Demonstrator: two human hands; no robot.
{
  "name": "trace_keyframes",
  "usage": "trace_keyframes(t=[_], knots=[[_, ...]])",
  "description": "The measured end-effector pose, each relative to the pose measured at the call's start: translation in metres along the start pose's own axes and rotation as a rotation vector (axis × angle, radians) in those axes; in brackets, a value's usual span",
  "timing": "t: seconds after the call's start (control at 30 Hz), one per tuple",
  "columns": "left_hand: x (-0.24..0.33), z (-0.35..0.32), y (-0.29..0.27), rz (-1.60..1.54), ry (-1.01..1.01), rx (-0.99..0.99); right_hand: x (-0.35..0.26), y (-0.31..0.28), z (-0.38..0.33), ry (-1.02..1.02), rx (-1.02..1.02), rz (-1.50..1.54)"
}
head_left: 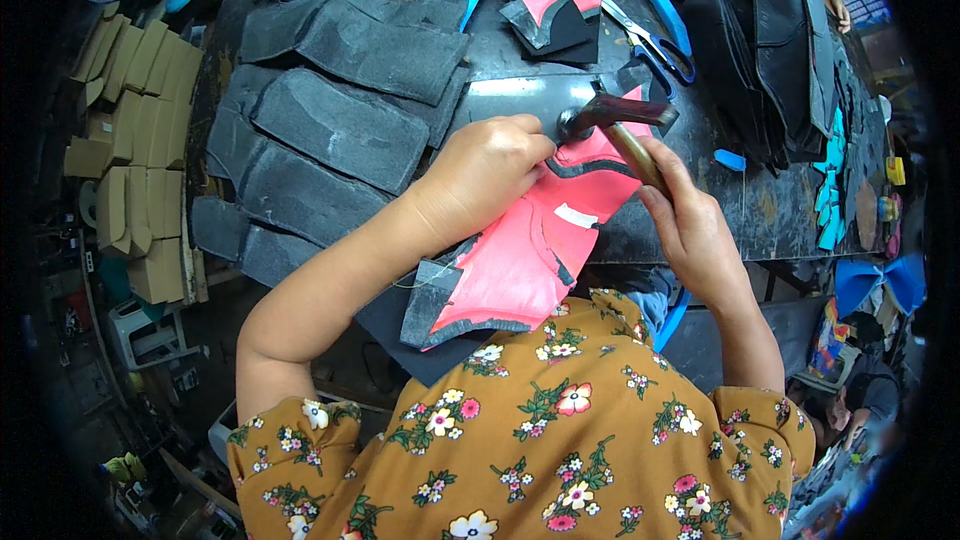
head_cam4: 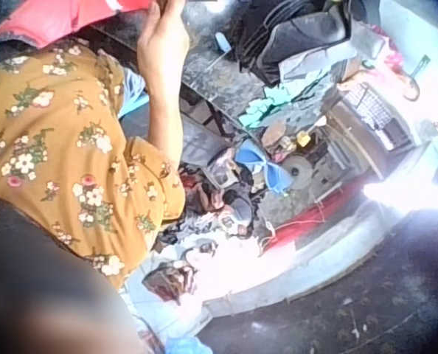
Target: The person uses a hammer to attach black rubber pieces to pink sandal soles. They repeatedly pick up a sole, align a rubber strip, and tap it into place with a hammer, then set the finished sole aside.
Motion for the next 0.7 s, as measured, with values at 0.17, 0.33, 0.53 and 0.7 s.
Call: trace_keyframes(t=[0.17,0.33,0.53,0.7], knots=[[0.001,-0.001,-0.001,0.035,0.005,0.009,-0.011,0.005,-0.002,-0.147,-0.080,-0.117],[0.002,-0.005,0.001,-0.014,-0.001,0.074,-0.011,0.002,-0.005,-0.175,0.034,-0.055],[0.000,-0.003,-0.010,-0.124,-0.091,-0.014,-0.006,0.018,-0.002,-0.027,-0.137,-0.174],[-0.006,-0.008,-0.005,-0.476,-0.361,-0.262,-0.006,0.004,-0.006,-0.077,-0.141,-0.102]])
Point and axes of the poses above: each hand's wrist, its own z-axis towards the middle knuckle, its own y-axis out of the palm, x = y × z, the point moved 4 cm from there along z, towards the middle knuckle, and after that the axes turned 6 degrees about -x, right-handed, at the moved point
